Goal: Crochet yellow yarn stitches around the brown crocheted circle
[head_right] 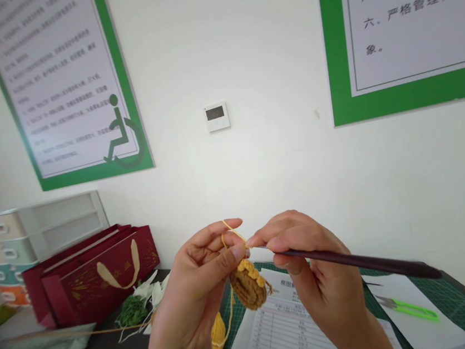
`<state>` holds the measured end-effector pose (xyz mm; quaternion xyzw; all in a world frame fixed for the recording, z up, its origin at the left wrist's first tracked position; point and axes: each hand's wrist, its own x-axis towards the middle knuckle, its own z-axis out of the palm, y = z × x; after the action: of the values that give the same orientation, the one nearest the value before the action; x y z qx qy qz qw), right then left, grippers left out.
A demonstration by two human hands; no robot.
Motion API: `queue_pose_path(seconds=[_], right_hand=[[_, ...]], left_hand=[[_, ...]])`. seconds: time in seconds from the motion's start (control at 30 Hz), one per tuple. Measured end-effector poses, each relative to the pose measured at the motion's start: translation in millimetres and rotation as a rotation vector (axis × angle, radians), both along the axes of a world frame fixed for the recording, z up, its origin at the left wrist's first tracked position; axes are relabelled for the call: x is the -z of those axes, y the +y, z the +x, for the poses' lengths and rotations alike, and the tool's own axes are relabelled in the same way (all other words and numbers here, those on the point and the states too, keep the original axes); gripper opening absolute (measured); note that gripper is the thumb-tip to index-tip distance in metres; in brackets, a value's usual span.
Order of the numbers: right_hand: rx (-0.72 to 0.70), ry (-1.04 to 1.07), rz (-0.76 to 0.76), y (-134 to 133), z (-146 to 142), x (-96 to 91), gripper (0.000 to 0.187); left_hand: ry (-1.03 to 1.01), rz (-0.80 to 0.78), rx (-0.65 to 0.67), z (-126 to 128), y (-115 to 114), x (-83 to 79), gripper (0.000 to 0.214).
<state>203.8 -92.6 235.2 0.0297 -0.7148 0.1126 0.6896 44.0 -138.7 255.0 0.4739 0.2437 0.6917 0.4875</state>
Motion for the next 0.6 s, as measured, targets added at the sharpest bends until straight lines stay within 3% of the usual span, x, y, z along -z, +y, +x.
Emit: queue_pose_path(seconds=[0.27, 0.6], right_hand=[[0.027, -0.001, 0.011, 2.0, 0.2, 0.5, 0.025], [0.114, -0.029, 0.169, 5.3, -0.9, 7.5, 0.041]], left_hand=[[-0.007, 0.002, 0.009, 0.1, 1.7, 1.2, 0.032], [-0.051, -0.02, 0.093, -1.0, 2.3, 2.4, 0.041]])
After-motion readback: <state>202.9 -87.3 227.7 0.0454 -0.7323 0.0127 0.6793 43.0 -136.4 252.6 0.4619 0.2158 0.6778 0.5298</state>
